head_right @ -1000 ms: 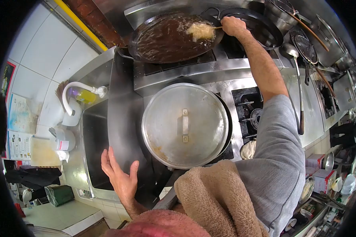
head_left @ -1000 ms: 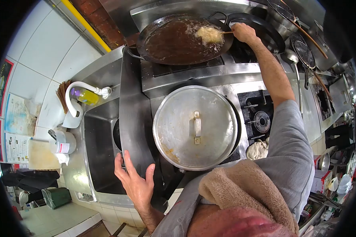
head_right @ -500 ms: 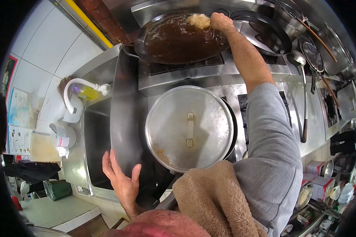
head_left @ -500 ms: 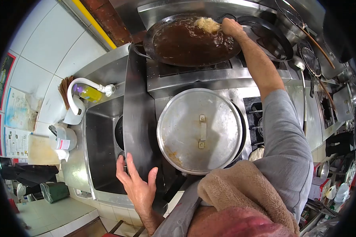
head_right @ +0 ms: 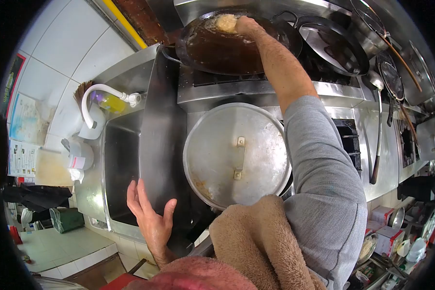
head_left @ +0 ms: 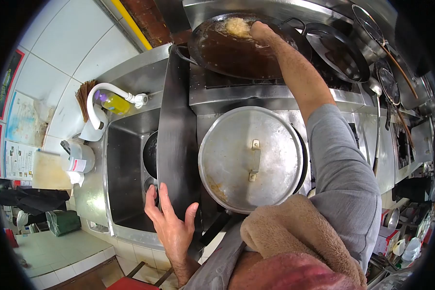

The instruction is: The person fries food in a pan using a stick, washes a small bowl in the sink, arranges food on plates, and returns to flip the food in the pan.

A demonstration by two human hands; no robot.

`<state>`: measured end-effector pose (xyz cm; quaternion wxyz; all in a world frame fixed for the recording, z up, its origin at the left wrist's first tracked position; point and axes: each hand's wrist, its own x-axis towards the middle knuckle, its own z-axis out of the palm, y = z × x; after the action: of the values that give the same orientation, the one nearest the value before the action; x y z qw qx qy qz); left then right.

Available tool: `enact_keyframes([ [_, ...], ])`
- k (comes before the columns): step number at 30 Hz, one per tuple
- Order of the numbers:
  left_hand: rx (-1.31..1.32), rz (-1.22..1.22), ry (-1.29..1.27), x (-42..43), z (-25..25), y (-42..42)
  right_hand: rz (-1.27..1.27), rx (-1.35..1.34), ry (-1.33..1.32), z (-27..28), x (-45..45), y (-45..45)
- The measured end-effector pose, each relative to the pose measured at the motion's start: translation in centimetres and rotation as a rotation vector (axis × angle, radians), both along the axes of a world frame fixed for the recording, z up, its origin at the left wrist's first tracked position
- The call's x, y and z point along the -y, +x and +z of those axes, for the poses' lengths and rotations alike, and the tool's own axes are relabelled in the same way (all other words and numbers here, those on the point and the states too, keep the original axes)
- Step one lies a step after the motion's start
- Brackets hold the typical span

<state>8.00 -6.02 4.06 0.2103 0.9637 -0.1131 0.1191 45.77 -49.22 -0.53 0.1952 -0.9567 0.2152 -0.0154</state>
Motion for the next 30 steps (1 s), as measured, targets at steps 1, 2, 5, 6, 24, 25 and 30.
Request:
enact_keyframes([
  [1,0.000,0.000,-0.001,0.0,0.0,0.0,0.004,0.000,0.001,-0.6,-0.5,0.4],
  [2,0.000,0.000,-0.002,0.0,0.0,-0.1,0.016,0.077,-0.023,-1.1,-1.1,0.7],
  [5,-0.070,0.012,0.002,-0.2,0.1,-0.2,0.065,0.144,0.045,0.7,-3.9,-1.0],
  [6,-0.069,0.013,0.001,-0.3,0.1,-0.2,0.138,0.091,0.060,0.9,-4.4,-1.1],
  [24,-0.073,0.014,-0.022,-0.2,0.3,-0.5,0.296,0.317,0.170,2.8,-3.9,-9.3],
  [25,-0.066,0.014,-0.017,-0.2,0.2,-0.5,0.293,0.319,0.170,2.3,-3.9,-9.4],
  [30,-0.059,0.008,-0.010,-0.1,0.3,-0.4,0.270,0.201,-0.089,1.0,-5.9,-10.1],
])
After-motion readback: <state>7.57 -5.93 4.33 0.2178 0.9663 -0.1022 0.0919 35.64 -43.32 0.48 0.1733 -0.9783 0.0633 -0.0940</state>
